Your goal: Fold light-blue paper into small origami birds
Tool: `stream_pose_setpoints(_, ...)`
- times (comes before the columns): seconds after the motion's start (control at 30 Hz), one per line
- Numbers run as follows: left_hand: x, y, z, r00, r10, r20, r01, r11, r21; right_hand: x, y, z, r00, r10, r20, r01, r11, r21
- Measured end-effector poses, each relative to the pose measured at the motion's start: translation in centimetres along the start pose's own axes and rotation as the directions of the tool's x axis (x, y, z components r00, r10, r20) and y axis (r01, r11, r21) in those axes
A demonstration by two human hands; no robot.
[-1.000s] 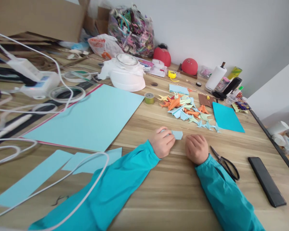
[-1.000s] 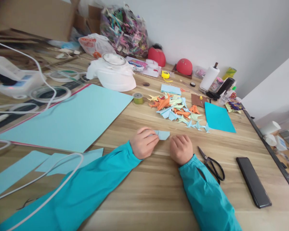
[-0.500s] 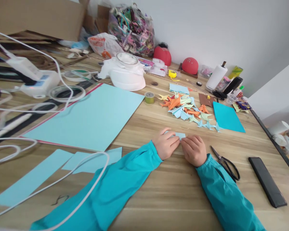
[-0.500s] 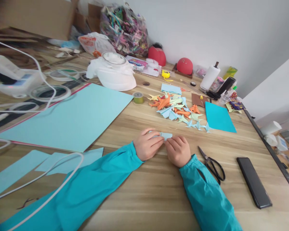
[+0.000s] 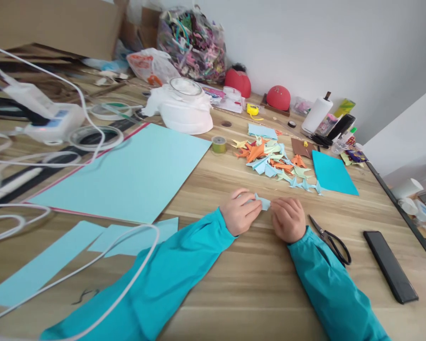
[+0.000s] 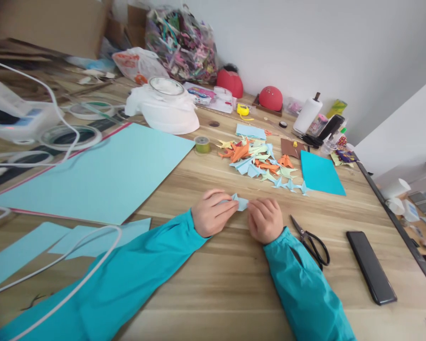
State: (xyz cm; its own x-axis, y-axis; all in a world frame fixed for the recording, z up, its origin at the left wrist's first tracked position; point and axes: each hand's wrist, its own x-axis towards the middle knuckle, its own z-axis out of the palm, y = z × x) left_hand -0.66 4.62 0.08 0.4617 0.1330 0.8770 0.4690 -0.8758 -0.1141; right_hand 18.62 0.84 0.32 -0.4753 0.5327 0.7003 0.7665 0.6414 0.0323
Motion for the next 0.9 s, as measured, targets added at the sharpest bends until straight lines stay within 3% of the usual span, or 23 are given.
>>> stream_pose_setpoints(0.3, 0.0, 0.6, 0.1, 0.999, 0.036, -0.029, -0.038, 0.994, -0.106, 0.1, -0.2, 0.5, 0.992, -0.129, 0.015, 0.128, 0.992, 0.013)
stream_pose_setpoints(0.47, 0.0, 0.6, -0.1, 0.996, 0.0, -0.086, -0.01, 0.993, -0.117, -0.3, 0.9, 0.6, 1.0, 0.016, -0.003, -0.016, 0.998, -0.055)
stream_pose_setpoints(0.67, 0.1, 0.4, -0.5, 0.996, 0.001, -0.087, -0.009, 0.996, -0.091, -0.6, 1.4, 0.6, 0.974, 0.214, -0.075, -0.219, 0.974, -0.059)
stream_pose_setpoints(0.77, 0.1, 0.4, -0.4, 0.996, -0.014, -0.083, 0.008, 0.997, -0.075, -0.4, 0.8, 0.4, 0.982, 0.183, -0.037, -0.183, 0.983, -0.007)
stream_pose_setpoints(0.9, 0.0, 0.4, 0.1, 0.998, -0.019, -0.054, 0.014, 0.997, -0.078, 0.0, -0.5, 0.3, 1.0, 0.018, 0.021, -0.019, 0.998, 0.052)
